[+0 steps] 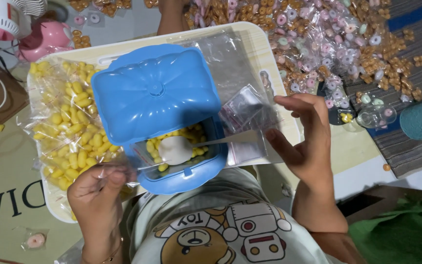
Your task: The person scoops yellow snack pieces from a blue container into small clear plastic bags using a white scoop. They hold each bag open with one hand while filling it, then set the filled bag aside and repeat the process.
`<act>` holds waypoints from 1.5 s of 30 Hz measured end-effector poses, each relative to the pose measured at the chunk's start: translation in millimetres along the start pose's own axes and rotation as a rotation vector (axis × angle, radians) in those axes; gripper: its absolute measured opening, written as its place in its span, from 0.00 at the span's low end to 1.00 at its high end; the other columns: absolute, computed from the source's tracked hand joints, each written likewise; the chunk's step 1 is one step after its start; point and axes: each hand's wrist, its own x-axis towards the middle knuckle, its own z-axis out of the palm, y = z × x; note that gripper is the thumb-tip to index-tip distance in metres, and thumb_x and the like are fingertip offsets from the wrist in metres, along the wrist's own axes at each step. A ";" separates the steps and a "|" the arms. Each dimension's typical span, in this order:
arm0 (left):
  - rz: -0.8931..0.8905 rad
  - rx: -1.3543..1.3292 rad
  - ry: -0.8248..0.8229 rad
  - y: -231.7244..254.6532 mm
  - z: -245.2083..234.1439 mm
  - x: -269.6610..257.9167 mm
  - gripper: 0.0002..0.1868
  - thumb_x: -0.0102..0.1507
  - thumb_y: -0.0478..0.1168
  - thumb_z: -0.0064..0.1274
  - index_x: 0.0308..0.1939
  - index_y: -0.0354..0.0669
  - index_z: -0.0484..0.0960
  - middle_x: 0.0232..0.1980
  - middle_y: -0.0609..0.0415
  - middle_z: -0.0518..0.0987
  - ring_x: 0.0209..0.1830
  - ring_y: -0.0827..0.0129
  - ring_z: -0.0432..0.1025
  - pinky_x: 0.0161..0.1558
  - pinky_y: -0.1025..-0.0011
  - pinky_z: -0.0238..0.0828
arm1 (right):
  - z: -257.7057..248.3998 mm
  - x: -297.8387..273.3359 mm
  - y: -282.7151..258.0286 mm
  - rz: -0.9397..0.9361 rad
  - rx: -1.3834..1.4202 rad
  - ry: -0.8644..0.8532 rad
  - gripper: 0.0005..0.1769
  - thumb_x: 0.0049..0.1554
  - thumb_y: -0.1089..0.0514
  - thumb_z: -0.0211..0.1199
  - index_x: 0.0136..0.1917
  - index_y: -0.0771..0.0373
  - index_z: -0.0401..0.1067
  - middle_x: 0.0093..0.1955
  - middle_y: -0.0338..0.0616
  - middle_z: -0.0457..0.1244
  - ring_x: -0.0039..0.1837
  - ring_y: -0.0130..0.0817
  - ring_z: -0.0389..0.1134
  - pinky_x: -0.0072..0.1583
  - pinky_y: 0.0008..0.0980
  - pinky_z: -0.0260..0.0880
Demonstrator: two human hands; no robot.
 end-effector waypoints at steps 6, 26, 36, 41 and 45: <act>0.061 -0.040 0.045 -14.0 -7.4 4.8 0.12 0.64 0.44 0.62 0.34 0.40 0.80 0.33 0.51 0.82 0.30 0.72 0.76 0.38 0.74 0.79 | 19.5 -11.3 41.8 0.328 0.134 -0.398 0.42 0.50 0.67 0.70 0.75 0.56 0.60 0.52 0.38 0.58 0.53 0.31 0.62 0.56 0.32 0.63; -0.050 -0.085 -0.091 -7.9 -2.0 3.8 0.08 0.64 0.40 0.62 0.32 0.42 0.83 0.33 0.56 0.83 0.35 0.74 0.76 0.41 0.76 0.75 | -12.0 2.4 -3.0 -0.477 -0.240 -0.533 0.14 0.59 0.47 0.60 0.49 0.59 0.76 0.47 0.43 0.70 0.48 0.41 0.70 0.51 0.40 0.68; -0.090 -0.099 -0.151 -12.3 0.4 3.4 0.06 0.62 0.39 0.64 0.33 0.42 0.84 0.35 0.56 0.84 0.36 0.74 0.77 0.41 0.76 0.77 | 29.8 8.9 10.1 -0.451 0.032 -0.564 0.14 0.60 0.53 0.59 0.53 0.63 0.77 0.44 0.44 0.69 0.45 0.40 0.69 0.52 0.38 0.71; -0.137 -0.044 -0.106 -9.1 2.0 2.7 0.08 0.60 0.40 0.66 0.31 0.42 0.84 0.33 0.57 0.83 0.34 0.76 0.76 0.39 0.78 0.75 | 52.8 13.7 29.7 -0.201 0.238 -0.482 0.26 0.67 0.49 0.46 0.44 0.71 0.76 0.43 0.52 0.69 0.44 0.44 0.70 0.49 0.37 0.70; -0.102 -0.048 -0.131 -8.7 0.3 1.9 0.07 0.61 0.39 0.65 0.31 0.41 0.84 0.33 0.56 0.84 0.34 0.75 0.76 0.39 0.78 0.75 | 55.5 3.8 54.2 -0.003 0.347 -0.453 0.27 0.69 0.46 0.47 0.45 0.71 0.73 0.44 0.56 0.68 0.43 0.40 0.68 0.48 0.34 0.69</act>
